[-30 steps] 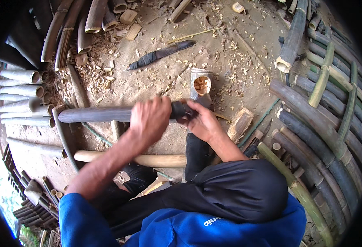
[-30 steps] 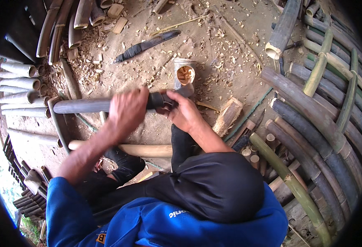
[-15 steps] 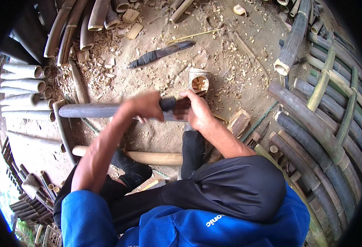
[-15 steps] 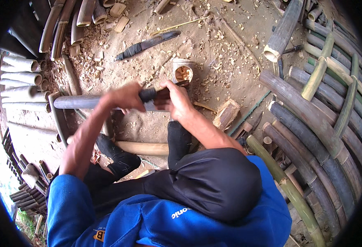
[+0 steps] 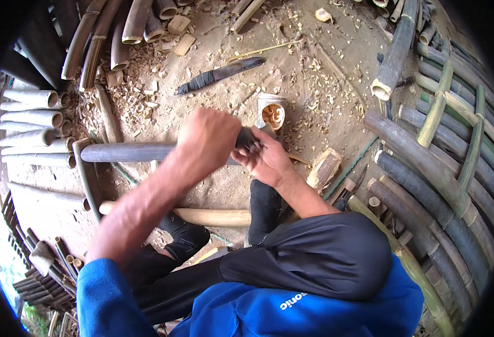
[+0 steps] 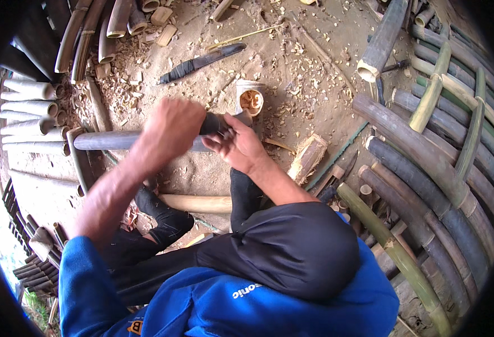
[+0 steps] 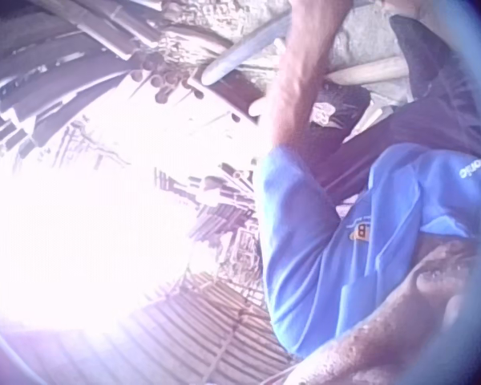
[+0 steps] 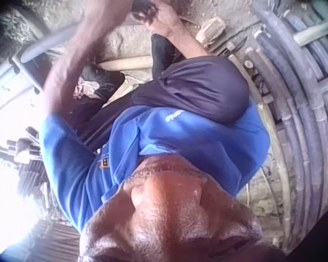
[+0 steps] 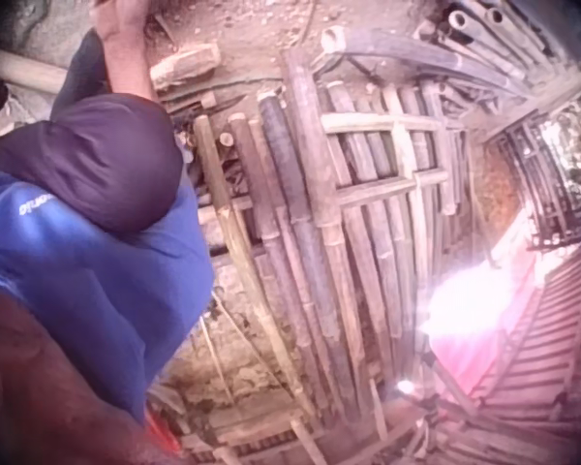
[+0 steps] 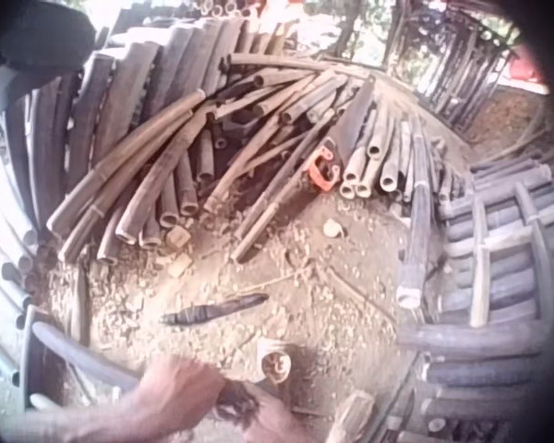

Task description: The person constructs a bamboo frame, using a curved blade to shave wood from bamboo poles, inserting them into pre-drilled holes, and hammering a small piece of wood into a joint by hand.

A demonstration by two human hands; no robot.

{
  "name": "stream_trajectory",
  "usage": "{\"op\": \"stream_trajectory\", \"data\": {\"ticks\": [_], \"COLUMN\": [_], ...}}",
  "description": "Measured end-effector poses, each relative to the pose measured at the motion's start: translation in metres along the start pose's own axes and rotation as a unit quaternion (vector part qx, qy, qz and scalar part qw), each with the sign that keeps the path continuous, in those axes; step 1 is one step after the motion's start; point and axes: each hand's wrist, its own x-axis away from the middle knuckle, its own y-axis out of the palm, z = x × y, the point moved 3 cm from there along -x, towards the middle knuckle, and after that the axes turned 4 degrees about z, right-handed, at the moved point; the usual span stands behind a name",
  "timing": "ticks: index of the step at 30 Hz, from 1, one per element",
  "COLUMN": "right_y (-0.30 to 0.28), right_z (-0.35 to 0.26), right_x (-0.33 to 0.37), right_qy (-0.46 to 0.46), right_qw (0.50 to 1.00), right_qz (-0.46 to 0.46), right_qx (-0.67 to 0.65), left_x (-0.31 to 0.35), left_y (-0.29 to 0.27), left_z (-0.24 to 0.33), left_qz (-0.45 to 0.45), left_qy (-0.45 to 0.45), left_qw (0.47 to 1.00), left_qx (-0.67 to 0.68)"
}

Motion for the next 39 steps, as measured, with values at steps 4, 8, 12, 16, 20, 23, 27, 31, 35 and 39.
{"op": "stream_trajectory", "data": {"ticks": [4, 8, 12, 16, 20, 23, 27, 31, 35, 39], "right_y": [0.021, 0.012, -0.001, -0.025, -0.053, -0.028, -0.008, 0.001, -0.001, -0.017], "right_z": [-0.004, -0.008, -0.021, -0.066, -0.072, -0.039, 0.004, -0.005, -0.017, -0.047], "right_x": [-0.011, -0.016, 0.000, 0.022, 0.014, 0.030, 0.000, -0.006, 0.008, 0.022], "right_qy": [-0.036, -0.027, -0.026, -0.071, -0.089, -0.047, -0.015, -0.024, -0.052, -0.025], "right_qw": [0.997, 0.987, 0.913, 0.737, 0.767, 0.954, 0.999, 0.992, 0.950, 0.863], "right_qz": [0.058, 0.114, 0.204, 0.254, 0.191, 0.088, -0.012, 0.064, 0.155, 0.201], "right_qx": [-0.037, 0.114, 0.352, 0.622, 0.606, 0.284, 0.028, 0.103, 0.266, 0.462], "left_x": [-0.059, -0.049, -0.006, 0.010, 0.011, 0.014, 0.003, -0.023, -0.008, 0.011], "left_y": [-0.015, 0.044, 0.108, 0.154, 0.153, 0.099, 0.003, 0.010, 0.056, 0.120], "left_z": [-0.043, -0.072, -0.021, 0.111, 0.110, 0.041, 0.008, -0.035, -0.023, 0.044], "left_qz": [-0.182, -0.294, -0.207, 0.107, 0.089, 0.069, -0.009, -0.168, -0.204, 0.004], "left_qy": [0.036, -0.002, -0.088, -0.181, -0.196, -0.079, 0.038, 0.042, -0.044, -0.120], "left_qw": [0.982, 0.898, 0.858, 0.864, 0.851, 0.981, 0.999, 0.972, 0.907, 0.928], "left_qx": [0.033, 0.326, 0.462, 0.458, 0.479, 0.162, -0.013, 0.156, 0.367, 0.352]}}
